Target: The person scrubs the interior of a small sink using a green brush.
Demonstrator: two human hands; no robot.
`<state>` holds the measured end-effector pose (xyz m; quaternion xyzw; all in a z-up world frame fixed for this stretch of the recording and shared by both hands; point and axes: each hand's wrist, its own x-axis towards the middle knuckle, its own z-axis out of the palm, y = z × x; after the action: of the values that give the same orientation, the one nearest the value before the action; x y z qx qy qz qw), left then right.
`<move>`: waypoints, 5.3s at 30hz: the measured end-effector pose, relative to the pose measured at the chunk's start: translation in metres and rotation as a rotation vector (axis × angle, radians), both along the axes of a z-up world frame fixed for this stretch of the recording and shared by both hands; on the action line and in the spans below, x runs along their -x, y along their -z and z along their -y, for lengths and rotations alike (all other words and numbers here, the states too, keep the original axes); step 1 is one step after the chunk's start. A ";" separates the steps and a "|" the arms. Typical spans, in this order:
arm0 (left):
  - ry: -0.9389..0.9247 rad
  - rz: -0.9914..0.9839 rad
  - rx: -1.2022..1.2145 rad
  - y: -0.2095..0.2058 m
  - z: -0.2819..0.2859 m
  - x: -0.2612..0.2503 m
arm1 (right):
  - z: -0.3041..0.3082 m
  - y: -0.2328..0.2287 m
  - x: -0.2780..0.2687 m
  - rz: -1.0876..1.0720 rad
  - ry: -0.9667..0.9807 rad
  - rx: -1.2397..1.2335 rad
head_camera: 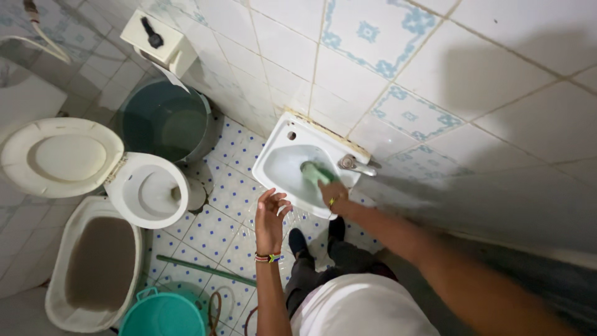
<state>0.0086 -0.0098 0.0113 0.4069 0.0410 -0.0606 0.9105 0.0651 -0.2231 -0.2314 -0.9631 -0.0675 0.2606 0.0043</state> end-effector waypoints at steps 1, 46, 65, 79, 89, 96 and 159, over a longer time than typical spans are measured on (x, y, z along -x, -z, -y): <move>-0.009 0.008 -0.004 -0.001 -0.001 -0.001 | -0.009 -0.002 0.005 0.013 -0.054 -0.041; 0.668 0.473 -2.014 -0.271 0.035 0.048 | 0.023 -0.089 0.001 -0.279 0.002 -0.227; 1.173 1.163 -1.511 -0.311 0.078 0.041 | 0.023 -0.088 0.038 -0.331 -0.082 0.112; -0.038 0.044 -0.436 -0.033 -0.019 0.002 | 0.012 -0.087 0.034 0.014 -0.061 -0.126; -0.068 -0.015 -0.441 -0.021 -0.036 0.015 | 0.011 -0.029 -0.046 0.094 0.003 -0.188; -0.114 -0.049 -0.337 -0.010 -0.033 0.012 | 0.024 -0.015 -0.031 -0.052 0.010 -0.234; -0.098 -0.004 -0.446 -0.016 -0.031 0.050 | 0.024 -0.016 -0.038 -0.066 0.012 -0.326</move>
<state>-0.0417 0.0212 0.0270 0.5956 0.0752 -0.0064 0.7998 0.1033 -0.2468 -0.2155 -0.9409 -0.1027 0.2777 0.1645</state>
